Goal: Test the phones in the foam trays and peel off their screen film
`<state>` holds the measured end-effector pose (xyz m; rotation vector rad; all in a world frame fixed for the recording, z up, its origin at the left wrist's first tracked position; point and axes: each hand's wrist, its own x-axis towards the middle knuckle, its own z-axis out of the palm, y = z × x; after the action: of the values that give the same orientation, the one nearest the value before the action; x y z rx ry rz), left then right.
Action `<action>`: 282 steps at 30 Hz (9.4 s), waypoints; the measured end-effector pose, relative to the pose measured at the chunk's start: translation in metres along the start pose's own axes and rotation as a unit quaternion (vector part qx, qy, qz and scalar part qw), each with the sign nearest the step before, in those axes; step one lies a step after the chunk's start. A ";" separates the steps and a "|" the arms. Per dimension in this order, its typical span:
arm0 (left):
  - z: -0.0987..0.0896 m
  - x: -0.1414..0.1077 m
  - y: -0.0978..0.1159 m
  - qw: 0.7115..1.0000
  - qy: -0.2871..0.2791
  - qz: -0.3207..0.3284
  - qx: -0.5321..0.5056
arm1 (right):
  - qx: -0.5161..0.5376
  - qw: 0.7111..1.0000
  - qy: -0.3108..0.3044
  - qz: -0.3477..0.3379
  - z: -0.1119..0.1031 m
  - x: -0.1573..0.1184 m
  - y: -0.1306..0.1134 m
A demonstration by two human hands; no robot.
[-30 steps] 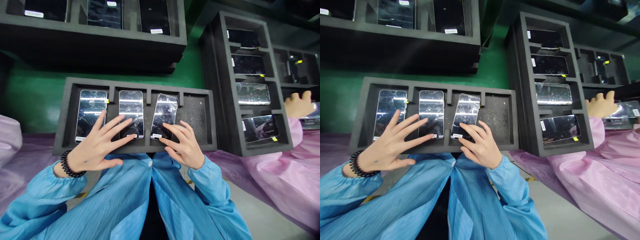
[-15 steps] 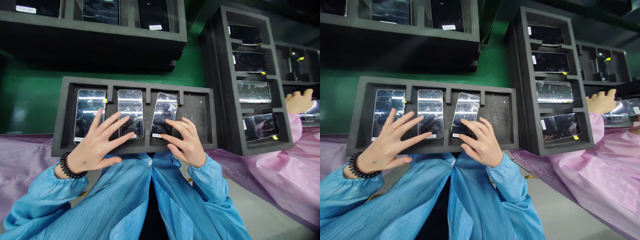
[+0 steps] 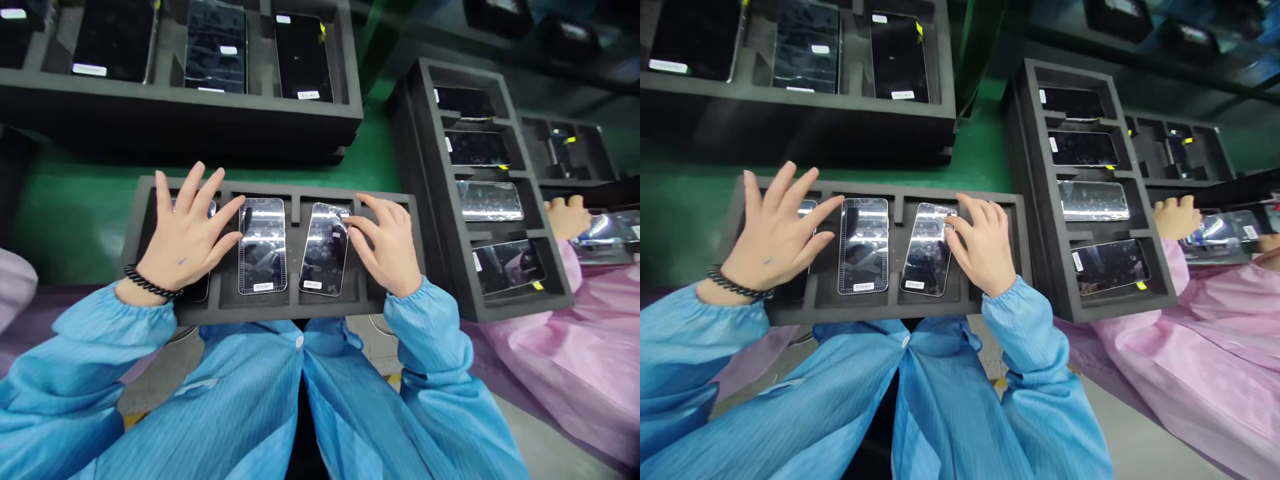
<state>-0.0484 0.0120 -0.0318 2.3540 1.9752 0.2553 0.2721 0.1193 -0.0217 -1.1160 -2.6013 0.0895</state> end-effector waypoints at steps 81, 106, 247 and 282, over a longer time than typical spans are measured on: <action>0.008 0.013 -0.011 0.999 -0.005 0.040 0.024 | -0.097 0.991 -0.079 0.042 0.008 -0.003 0.002; 0.014 -0.036 0.027 0.999 -0.007 0.037 0.006 | -0.067 0.995 -0.071 0.030 0.002 -0.042 -0.028; 0.029 -0.067 0.062 0.988 -0.048 0.135 -0.057 | 0.039 0.981 -0.072 -0.176 0.017 -0.070 -0.055; 0.000 0.012 0.025 0.985 -0.085 0.119 -0.095 | 0.004 0.988 -0.083 -0.133 0.026 -0.016 -0.030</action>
<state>-0.0221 0.0197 -0.0267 2.3947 1.5243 0.2335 0.2537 0.0882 -0.0457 -0.7792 -2.8695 0.1397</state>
